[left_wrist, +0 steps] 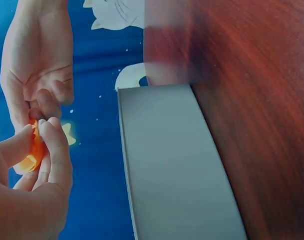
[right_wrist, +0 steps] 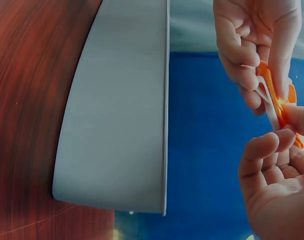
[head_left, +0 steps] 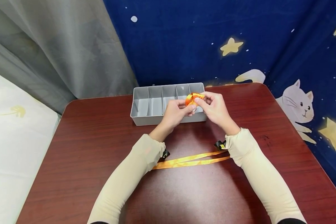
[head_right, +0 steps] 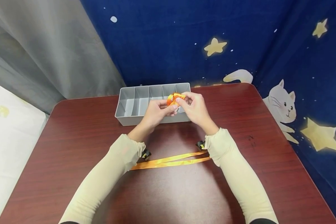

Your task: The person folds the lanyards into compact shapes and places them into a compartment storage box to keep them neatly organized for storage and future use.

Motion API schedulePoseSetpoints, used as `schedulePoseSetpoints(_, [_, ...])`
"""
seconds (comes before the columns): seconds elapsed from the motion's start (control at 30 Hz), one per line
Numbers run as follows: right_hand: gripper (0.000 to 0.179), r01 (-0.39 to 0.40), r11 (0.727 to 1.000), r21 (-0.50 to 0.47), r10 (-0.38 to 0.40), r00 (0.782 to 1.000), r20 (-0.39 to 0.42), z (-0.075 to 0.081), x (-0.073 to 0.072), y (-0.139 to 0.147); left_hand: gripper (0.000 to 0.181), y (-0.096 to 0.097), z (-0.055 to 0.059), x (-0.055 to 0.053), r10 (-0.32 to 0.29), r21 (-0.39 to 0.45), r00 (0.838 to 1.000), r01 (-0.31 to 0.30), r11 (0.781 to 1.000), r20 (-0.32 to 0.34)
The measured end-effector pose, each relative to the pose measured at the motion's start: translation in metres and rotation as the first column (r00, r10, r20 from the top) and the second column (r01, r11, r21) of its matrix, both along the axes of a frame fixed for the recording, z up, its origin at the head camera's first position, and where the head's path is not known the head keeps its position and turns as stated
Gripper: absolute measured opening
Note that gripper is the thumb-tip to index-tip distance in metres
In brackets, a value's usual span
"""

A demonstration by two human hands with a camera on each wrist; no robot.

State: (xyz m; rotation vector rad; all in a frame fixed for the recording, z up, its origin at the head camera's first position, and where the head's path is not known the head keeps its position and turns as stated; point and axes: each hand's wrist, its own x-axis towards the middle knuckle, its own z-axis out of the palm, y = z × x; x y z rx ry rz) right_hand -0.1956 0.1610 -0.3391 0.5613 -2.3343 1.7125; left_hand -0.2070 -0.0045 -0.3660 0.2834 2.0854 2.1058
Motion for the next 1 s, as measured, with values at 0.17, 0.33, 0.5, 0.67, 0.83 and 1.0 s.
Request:
schedulePoseSetpoints(0.17, [0.014,-0.017,1.000,-0.021,0.018,0.999,0.033,0.001,-0.001,0.002,0.026,0.001,-0.006,0.003,0.011,0.048,0.999,-0.012,0.999,0.040])
schedulePoseSetpoints(0.33, [0.015,-0.020,0.999,-0.042,0.023,0.998,0.064,-0.013,-0.011,0.008,0.029,0.003,-0.008,0.004,0.011,0.086,0.998,-0.016,0.996,0.058])
schedulePoseSetpoints(0.5, [0.016,0.016,0.998,-0.065,-0.010,0.996,0.092,-0.032,-0.025,0.011,0.030,0.006,-0.008,0.001,0.024,0.057,0.997,-0.028,0.998,0.069])
schedulePoseSetpoints(0.67, [0.018,0.067,0.993,-0.096,-0.055,0.991,0.126,-0.039,-0.032,0.013,0.036,0.006,-0.008,-0.003,0.052,-0.149,0.998,-0.055,0.987,-0.023])
schedulePoseSetpoints(0.83, [0.020,0.153,0.979,-0.137,-0.128,0.976,0.175,-0.044,-0.038,0.018,0.032,0.001,-0.011,-0.002,0.011,-0.492,0.977,-0.116,0.863,-0.211])
schedulePoseSetpoints(1.0, [0.021,0.255,0.965,-0.065,-0.243,0.958,0.152,-0.050,-0.047,0.022,0.023,-0.006,-0.018,0.001,-0.091,-0.671,0.922,-0.205,0.713,-0.378])
